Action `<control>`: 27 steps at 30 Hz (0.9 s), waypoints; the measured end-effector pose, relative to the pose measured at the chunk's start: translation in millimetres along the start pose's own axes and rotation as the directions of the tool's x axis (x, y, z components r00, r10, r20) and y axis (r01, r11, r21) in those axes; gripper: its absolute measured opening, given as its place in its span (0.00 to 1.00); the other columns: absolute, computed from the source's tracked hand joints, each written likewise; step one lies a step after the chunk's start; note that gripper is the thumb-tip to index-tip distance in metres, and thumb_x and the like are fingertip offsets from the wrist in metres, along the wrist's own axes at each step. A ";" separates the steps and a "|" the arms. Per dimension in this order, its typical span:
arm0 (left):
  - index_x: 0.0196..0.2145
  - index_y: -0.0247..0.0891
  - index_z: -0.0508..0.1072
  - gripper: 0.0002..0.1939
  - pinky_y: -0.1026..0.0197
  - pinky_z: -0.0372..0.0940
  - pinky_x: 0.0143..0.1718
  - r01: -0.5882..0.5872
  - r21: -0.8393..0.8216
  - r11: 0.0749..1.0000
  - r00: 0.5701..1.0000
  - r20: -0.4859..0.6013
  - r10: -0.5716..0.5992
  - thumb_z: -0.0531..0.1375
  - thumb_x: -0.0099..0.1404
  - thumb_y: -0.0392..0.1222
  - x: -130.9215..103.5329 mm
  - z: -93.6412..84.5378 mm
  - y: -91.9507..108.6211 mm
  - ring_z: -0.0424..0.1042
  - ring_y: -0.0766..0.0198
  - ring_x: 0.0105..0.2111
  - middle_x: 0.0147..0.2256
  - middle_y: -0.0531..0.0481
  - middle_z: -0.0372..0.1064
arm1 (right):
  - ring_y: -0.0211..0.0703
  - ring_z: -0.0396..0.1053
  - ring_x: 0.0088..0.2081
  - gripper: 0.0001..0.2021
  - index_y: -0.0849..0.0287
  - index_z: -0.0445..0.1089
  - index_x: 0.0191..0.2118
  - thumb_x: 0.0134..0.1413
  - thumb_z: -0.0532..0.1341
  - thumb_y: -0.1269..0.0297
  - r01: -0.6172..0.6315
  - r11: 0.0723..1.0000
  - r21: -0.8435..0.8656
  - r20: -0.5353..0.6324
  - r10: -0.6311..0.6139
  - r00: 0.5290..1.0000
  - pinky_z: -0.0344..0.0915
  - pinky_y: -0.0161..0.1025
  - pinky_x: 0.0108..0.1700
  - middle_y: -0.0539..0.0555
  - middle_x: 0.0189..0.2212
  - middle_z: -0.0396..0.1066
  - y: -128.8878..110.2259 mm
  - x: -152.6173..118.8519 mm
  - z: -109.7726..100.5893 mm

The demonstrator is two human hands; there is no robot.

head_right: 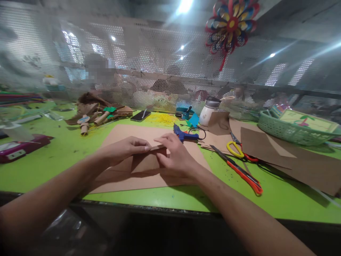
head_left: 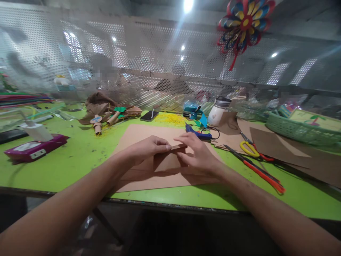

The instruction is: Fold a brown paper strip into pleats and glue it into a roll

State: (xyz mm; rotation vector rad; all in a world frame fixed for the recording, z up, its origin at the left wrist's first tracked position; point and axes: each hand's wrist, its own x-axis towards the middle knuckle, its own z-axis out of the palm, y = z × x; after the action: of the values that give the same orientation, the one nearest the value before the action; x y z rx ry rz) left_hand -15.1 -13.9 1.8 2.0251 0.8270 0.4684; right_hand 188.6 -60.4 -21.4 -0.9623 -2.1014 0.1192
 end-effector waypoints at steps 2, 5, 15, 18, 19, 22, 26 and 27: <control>0.33 0.33 0.73 0.18 0.64 0.58 0.30 -0.032 0.121 0.992 0.999 -0.016 0.034 0.53 0.62 0.52 -1.2 0.8 4.2 0.64 0.66 0.28 0.27 0.51 0.69 | 0.45 0.64 0.45 0.19 0.59 0.65 0.51 0.52 0.58 0.65 -0.166 0.970 0.180 0.049 0.160 0.986 0.62 0.44 0.45 0.59 0.45 0.66 6.2 2.8 -4.3; 0.35 0.33 0.73 0.18 0.65 0.58 0.30 -0.087 0.264 0.961 0.995 -0.021 0.096 0.51 0.64 0.50 -2.0 4.8 10.8 0.66 0.65 0.29 0.29 0.50 0.70 | 0.42 0.67 0.35 0.16 0.62 0.72 0.40 0.54 0.57 0.54 -0.388 0.875 0.290 0.202 0.340 0.919 0.63 0.39 0.36 0.55 0.34 0.71 12.0 6.0 -10.2; 0.39 0.36 0.74 0.14 0.66 0.59 0.32 -0.136 0.468 0.873 0.976 -0.089 0.200 0.50 0.65 0.43 -3.1 12.7 12.7 0.69 0.64 0.32 0.34 0.50 0.74 | 0.37 0.64 0.26 0.12 0.63 0.74 0.28 0.46 0.63 0.58 -0.416 0.816 0.400 0.167 0.382 0.909 0.58 0.33 0.28 0.51 0.23 0.70 21.5 3.3 -9.0; 0.39 0.37 0.74 0.14 0.66 0.59 0.31 -0.153 0.469 0.870 0.971 -0.094 0.221 0.50 0.65 0.44 -3.4 13.6 12.8 0.70 0.65 0.31 0.34 0.50 0.74 | 0.37 0.63 0.26 0.11 0.63 0.74 0.26 0.46 0.63 0.59 -0.373 0.841 0.391 0.134 0.349 0.928 0.58 0.33 0.28 0.51 0.22 0.70 21.9 3.6 -9.7; 0.39 0.37 0.74 0.14 0.66 0.59 0.31 -0.161 0.468 0.869 0.969 -0.094 0.230 0.51 0.65 0.44 -3.3 14.0 12.8 0.70 0.65 0.31 0.34 0.50 0.75 | 0.36 0.63 0.26 0.11 0.63 0.74 0.26 0.46 0.63 0.59 -0.361 0.853 0.377 0.128 0.338 0.933 0.58 0.33 0.27 0.51 0.22 0.69 21.7 3.7 -10.5; 0.39 0.37 0.74 0.14 0.67 0.59 0.31 -0.174 0.485 0.857 0.962 -0.104 0.254 0.51 0.65 0.43 -3.3 15.0 12.2 0.70 0.66 0.31 0.33 0.50 0.75 | 0.37 0.64 0.26 0.10 0.63 0.73 0.26 0.47 0.63 0.60 -0.313 0.897 0.312 0.115 0.292 0.950 0.58 0.33 0.27 0.51 0.22 0.70 20.7 3.9 -13.9; 0.39 0.37 0.74 0.14 0.67 0.59 0.30 -0.177 0.540 0.823 0.955 -0.109 0.277 0.51 0.65 0.44 -4.0 16.0 10.3 0.70 0.66 0.30 0.33 0.50 0.75 | 0.38 0.66 0.28 0.08 0.61 0.74 0.28 0.49 0.61 0.62 -0.228 0.951 0.211 0.120 0.206 0.971 0.60 0.34 0.29 0.52 0.25 0.72 17.0 4.6 -17.8; 0.39 0.38 0.74 0.14 0.67 0.59 0.30 -0.177 0.549 0.817 0.954 -0.108 0.279 0.51 0.64 0.43 -4.3 16.4 9.8 0.70 0.66 0.30 0.33 0.50 0.75 | 0.39 0.67 0.29 0.08 0.60 0.75 0.29 0.50 0.61 0.63 -0.207 0.958 0.200 0.136 0.183 0.974 0.61 0.34 0.31 0.52 0.26 0.73 15.4 4.8 -18.2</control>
State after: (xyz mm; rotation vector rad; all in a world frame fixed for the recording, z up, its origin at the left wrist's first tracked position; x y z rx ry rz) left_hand -4.7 -30.4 0.9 2.6548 0.8977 0.6194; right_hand 208.7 -50.5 -12.0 -1.0507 -2.0430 0.5025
